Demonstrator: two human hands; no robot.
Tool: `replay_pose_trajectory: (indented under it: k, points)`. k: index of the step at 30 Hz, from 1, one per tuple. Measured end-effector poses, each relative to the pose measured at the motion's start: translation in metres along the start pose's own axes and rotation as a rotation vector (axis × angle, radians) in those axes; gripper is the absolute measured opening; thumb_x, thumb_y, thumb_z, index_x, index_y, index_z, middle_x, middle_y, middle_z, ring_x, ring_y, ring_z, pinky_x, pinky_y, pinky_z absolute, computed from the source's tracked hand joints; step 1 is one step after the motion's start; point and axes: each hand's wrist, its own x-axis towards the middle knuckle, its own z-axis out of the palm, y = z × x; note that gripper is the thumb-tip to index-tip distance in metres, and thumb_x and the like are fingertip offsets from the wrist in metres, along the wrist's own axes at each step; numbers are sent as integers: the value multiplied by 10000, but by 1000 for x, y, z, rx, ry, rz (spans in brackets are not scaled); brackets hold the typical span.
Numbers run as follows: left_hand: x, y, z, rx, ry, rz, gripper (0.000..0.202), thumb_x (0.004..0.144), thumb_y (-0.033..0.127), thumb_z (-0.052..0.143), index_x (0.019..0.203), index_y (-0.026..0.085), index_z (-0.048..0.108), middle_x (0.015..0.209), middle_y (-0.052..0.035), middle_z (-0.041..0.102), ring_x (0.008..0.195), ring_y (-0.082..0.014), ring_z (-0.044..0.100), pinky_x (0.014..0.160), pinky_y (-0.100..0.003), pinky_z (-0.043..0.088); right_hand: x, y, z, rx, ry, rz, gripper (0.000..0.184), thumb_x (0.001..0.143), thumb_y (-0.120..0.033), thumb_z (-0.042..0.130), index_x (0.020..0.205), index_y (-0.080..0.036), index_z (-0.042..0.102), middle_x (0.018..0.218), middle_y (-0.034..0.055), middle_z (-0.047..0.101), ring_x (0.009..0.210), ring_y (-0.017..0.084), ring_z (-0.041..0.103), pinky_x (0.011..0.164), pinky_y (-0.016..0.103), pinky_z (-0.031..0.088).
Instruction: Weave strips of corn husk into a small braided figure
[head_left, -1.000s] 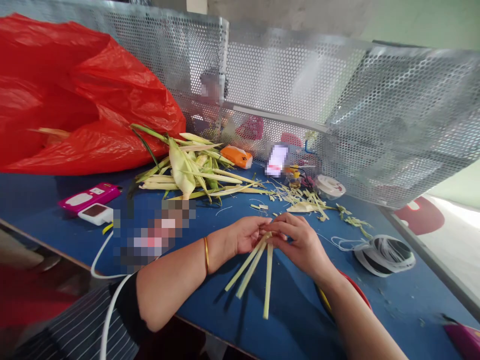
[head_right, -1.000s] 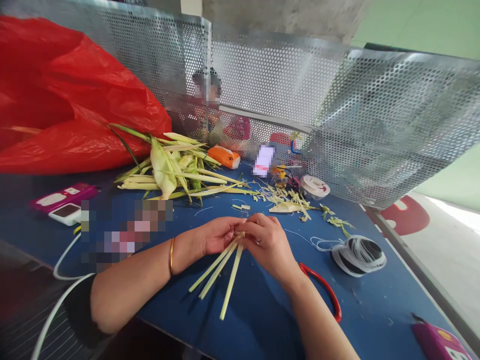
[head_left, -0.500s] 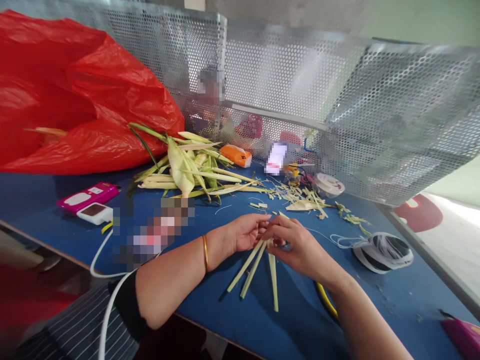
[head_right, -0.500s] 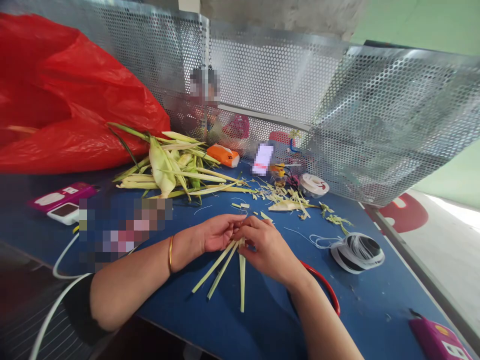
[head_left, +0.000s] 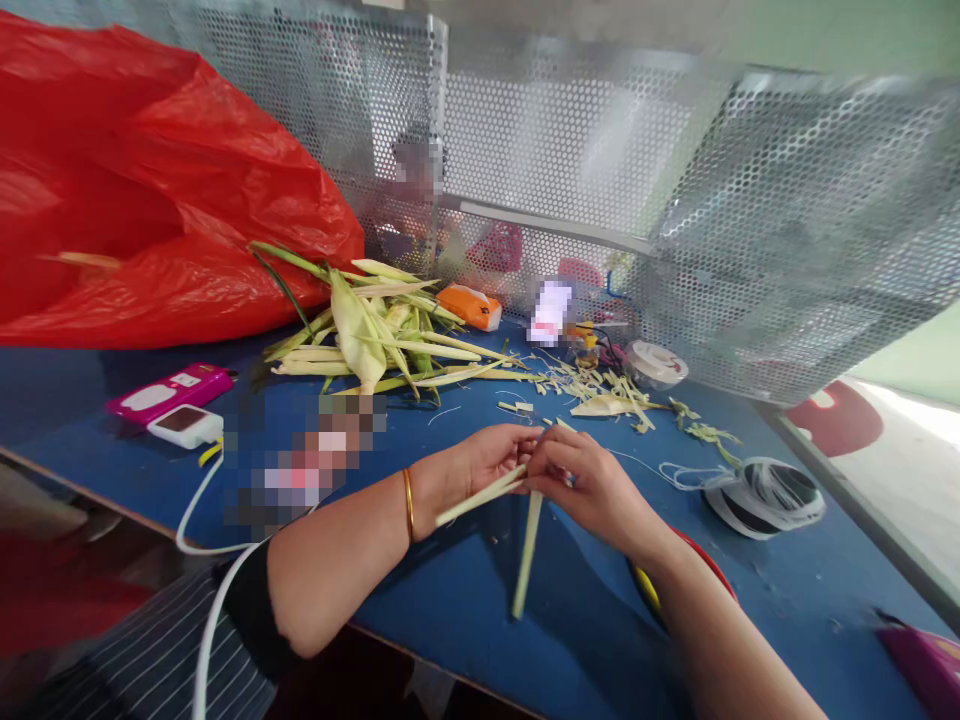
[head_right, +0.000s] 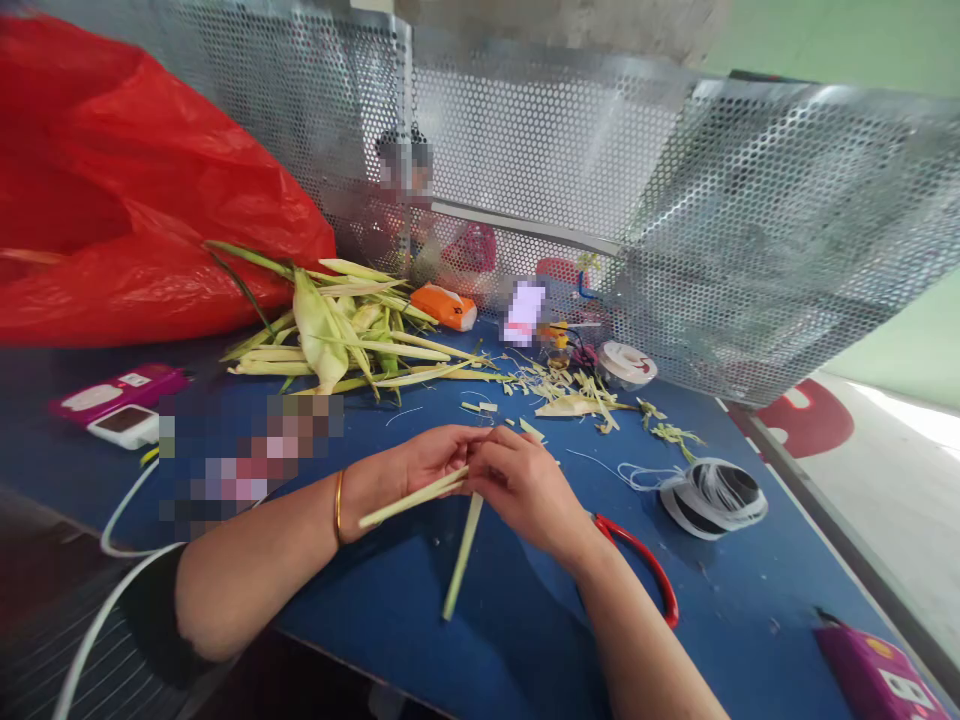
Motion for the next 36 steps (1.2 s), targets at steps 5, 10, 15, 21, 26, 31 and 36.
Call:
replay_pose_trajectory:
  k: [5, 10, 15, 21, 26, 31, 36]
  points:
    - [-7, -2, 4, 163, -66, -4, 310, 893, 371, 527, 898, 94, 666, 781, -99, 707, 682, -175, 689, 648, -270, 530, 2, 11, 4, 316, 367, 337, 216, 842, -370, 626, 715, -203, 574, 638, -17, 564, 607, 139, 504, 590, 265, 403]
    - [-10, -5, 7, 178, -59, -74, 444, 881, 504, 533, 930, 89, 684, 897, -133, 726, 747, -203, 701, 657, -291, 528, 2, 20, 4, 439, 493, 470, 263, 777, -439, 665, 710, -201, 575, 619, -26, 554, 582, 134, 492, 576, 263, 391]
    - [-16, -6, 16, 218, -54, -33, 437, 866, 511, 580, 888, 89, 690, 844, -118, 733, 699, -192, 704, 630, -281, 523, 2, 26, 6, 353, 513, 489, 231, 773, -401, 645, 686, -202, 567, 609, -30, 541, 578, 132, 476, 572, 264, 380]
    - [-21, -5, 19, 219, -30, 4, 170, 795, 221, 690, 881, 76, 704, 866, -125, 746, 689, -183, 712, 673, -284, 542, 1, 35, 7, 154, 466, 498, 216, 833, -400, 576, 735, -207, 576, 671, -10, 597, 628, 150, 525, 618, 271, 398]
    - [-19, 4, 17, 48, 112, 22, 167, 880, 170, 563, 901, 74, 698, 825, -95, 742, 641, -142, 697, 603, -224, 529, -2, 30, -7, 30, 198, 439, 364, 938, -495, 408, 833, -220, 622, 768, 14, 669, 721, 173, 594, 669, 270, 415]
    - [-21, 10, 19, 28, 180, 11, 189, 906, 186, 530, 888, 75, 681, 688, -65, 706, 555, -143, 670, 524, -225, 520, -4, 28, -17, -52, 75, 429, 368, 917, -483, 449, 722, -214, 608, 562, -30, 547, 546, 133, 486, 540, 239, 352]
    - [-22, 7, 19, 38, 212, 93, 169, 904, 181, 548, 928, 86, 685, 688, -44, 706, 538, -134, 664, 544, -231, 539, -5, 35, -16, -155, 152, 437, 347, 886, -463, 487, 690, -208, 617, 515, -32, 509, 504, 129, 446, 511, 242, 325]
